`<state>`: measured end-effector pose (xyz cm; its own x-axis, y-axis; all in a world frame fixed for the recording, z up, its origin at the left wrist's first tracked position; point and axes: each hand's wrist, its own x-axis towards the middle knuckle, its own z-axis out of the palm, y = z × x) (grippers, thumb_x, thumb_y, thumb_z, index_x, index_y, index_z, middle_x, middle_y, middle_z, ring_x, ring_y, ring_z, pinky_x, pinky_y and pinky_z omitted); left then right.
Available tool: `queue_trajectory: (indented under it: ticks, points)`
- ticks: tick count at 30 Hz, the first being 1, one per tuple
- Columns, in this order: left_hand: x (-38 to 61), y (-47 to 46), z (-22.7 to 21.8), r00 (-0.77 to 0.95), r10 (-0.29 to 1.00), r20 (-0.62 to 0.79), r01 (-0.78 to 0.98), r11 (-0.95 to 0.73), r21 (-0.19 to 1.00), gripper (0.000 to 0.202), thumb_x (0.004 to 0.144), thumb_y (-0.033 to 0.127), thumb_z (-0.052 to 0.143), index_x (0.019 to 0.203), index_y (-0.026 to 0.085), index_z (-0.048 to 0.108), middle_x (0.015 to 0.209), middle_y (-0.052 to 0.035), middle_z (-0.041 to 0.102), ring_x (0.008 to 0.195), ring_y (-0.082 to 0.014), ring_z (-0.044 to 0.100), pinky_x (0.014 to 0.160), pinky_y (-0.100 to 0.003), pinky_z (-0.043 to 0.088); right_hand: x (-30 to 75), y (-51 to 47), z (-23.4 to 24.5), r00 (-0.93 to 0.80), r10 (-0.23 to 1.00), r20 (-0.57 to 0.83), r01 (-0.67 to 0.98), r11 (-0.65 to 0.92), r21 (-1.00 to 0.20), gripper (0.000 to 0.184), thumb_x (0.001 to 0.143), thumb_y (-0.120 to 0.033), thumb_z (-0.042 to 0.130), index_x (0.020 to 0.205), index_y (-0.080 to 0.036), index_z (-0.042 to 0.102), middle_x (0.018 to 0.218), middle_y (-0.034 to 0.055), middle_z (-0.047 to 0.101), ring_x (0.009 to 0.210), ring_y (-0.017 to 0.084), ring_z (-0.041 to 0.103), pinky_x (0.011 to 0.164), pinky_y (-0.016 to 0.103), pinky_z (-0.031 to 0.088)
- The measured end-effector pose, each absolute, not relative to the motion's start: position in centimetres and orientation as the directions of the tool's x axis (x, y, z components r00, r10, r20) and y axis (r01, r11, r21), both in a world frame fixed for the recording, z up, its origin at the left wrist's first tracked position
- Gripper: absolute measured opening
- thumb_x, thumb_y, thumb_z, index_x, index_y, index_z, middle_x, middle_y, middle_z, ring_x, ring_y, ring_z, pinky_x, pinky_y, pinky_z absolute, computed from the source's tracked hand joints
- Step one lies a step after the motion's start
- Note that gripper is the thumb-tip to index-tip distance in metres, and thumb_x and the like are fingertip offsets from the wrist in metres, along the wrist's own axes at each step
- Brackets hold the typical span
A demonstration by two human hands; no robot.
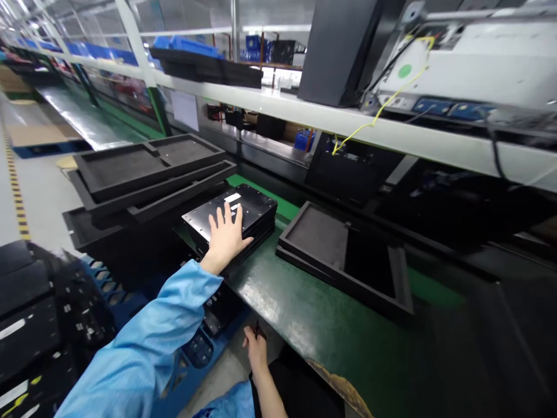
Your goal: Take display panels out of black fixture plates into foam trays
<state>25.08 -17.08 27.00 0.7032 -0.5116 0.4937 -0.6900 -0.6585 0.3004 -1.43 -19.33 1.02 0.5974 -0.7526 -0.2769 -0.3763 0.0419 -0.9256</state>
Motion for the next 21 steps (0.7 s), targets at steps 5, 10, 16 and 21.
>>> queue_trajectory:
  ticks: [5,10,16,21]
  points:
    - [27.0,-18.1,25.5,0.718,-0.580,0.386,-0.672,-0.722,0.164,0.110,0.082,0.053,0.092,0.169,0.009,0.041,0.170,-0.0381,0.036,0.156,-0.0651,0.030,0.120,-0.084,0.028,-2.5,-19.4,1.3,0.652,-0.701,-0.289,-0.271,0.140,-0.952,0.058,0.082,-0.076,0.060,0.051,-0.028,0.050,0.052,0.0025,0.056,0.060,0.023,0.061,0.073,0.038,0.052]
    - [24.8,-16.4,27.9,0.678,-0.665,0.313,-0.691,-0.722,-0.039,0.086,0.097,0.043,0.077,0.169,0.010,0.042,0.170,-0.0301,0.044,0.148,-0.0571,0.046,0.113,-0.070,0.048,-3.1,-19.5,1.0,0.626,-0.717,-0.307,-0.213,0.221,-0.952,0.052,0.077,-0.078,0.062,0.062,-0.029,0.056,0.051,-0.0002,0.055,0.060,0.023,0.059,0.076,0.039,0.051]
    - [22.4,-12.6,29.5,0.583,-0.785,0.211,-0.781,-0.613,-0.119,0.076,0.102,0.030,0.062,0.173,0.017,0.037,0.176,-0.0189,0.041,0.152,-0.0470,0.051,0.114,-0.060,0.054,-3.2,-20.0,0.4,0.633,-0.707,-0.316,-0.181,0.262,-0.948,0.055,0.074,-0.083,0.062,0.070,-0.027,0.059,0.050,-0.0018,0.055,0.059,0.022,0.058,0.075,0.038,0.050]
    - [20.7,-10.1,31.2,0.542,-0.812,0.218,-0.806,-0.575,-0.140,0.076,0.098,0.014,0.051,0.173,0.017,0.039,0.176,-0.0123,0.043,0.155,-0.0405,0.051,0.118,-0.055,0.056,-2.8,-19.7,-0.3,0.658,-0.685,-0.313,-0.152,0.287,-0.946,0.056,0.074,-0.081,0.061,0.081,-0.025,0.062,0.049,-0.0042,0.052,0.058,0.021,0.055,0.070,0.036,0.047]
